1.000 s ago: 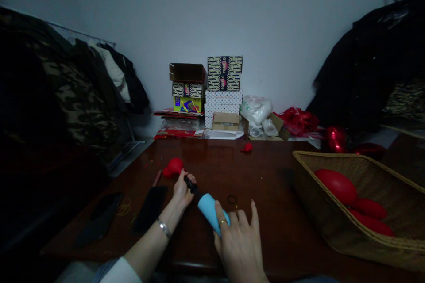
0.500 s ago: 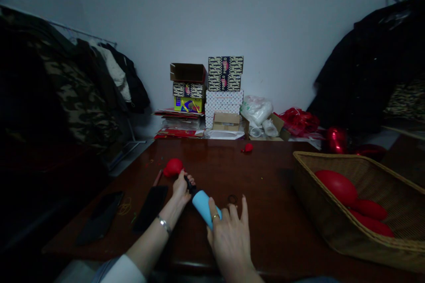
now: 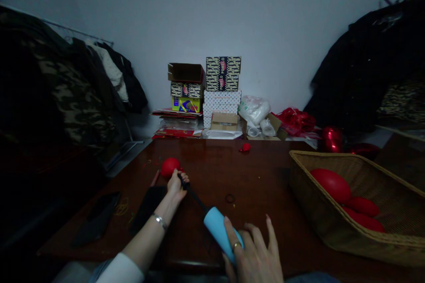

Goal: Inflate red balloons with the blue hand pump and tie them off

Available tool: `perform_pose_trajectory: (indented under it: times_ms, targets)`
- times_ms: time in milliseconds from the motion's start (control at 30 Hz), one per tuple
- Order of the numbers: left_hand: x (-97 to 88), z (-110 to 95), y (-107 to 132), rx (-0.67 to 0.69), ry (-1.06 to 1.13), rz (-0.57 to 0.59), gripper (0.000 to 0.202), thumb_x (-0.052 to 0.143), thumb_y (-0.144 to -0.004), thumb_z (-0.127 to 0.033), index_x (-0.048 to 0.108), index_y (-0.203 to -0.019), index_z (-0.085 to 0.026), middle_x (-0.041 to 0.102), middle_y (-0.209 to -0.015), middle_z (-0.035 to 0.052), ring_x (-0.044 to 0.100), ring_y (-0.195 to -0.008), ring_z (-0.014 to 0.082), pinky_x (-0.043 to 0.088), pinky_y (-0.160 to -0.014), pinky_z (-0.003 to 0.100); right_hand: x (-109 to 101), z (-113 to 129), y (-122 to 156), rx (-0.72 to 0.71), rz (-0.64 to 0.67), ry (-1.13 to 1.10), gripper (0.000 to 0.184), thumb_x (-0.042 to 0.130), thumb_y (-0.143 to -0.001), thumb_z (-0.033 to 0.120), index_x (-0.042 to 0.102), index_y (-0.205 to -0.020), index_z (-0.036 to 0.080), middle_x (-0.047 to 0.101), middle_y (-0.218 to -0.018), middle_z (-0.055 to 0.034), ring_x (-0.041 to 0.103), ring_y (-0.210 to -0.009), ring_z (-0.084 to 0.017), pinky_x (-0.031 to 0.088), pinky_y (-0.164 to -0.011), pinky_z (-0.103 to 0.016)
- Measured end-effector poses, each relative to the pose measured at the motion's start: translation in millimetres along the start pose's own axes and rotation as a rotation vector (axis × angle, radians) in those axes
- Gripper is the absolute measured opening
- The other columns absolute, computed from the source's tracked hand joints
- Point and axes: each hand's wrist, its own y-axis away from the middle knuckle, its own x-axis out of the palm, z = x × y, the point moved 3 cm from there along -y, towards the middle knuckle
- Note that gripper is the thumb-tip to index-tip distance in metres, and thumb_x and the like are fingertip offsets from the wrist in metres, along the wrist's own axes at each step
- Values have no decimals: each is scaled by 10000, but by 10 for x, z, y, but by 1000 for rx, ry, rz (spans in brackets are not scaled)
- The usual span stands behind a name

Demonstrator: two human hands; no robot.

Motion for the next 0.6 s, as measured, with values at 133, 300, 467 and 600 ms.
perform_pose_trajectory:
  times_ms: [133, 300, 467, 600]
  targets:
    - [15, 50, 57, 5, 15, 10, 310, 379, -931, -321, 379, -652, -185, 369, -461, -60, 364, -349, 56, 275, -355, 154, 9, 81, -132, 70, 33, -18, 560, 561, -801, 417, 415, -1327, 294, 667, -877, 9, 567, -919, -223, 70, -1066, -553]
    - [10, 197, 132, -16, -2, 13, 296, 414, -915, -332, 400, -659, -184, 403, -461, -50, 381, -350, 69, 297, -362, 173, 84, 240, -377, 184, 124, 6, 510, 620, -756, 360, 519, -1251, 289, 673, -851, -22, 562, -940, -255, 82, -1065, -582]
    - [13, 366, 222, -65, -48, 21, 288, 409, -913, -330, 395, -663, -189, 412, -448, -48, 401, -354, 79, 323, -381, 187, 180, 338, -606, 216, 228, 11, 533, 613, -771, 375, 498, -1280, 266, 671, -880, -48, 541, -989, -261, 58, -1073, -567]
    - [-4, 394, 205, -58, -73, 5, 273, 432, -902, -323, 398, -665, -191, 415, -443, -48, 418, -354, 89, 337, -388, 198, 234, 353, -717, 214, 274, 7, 531, 604, -781, 370, 490, -1288, 257, 667, -875, -53, 536, -984, -255, 55, -1069, -561]
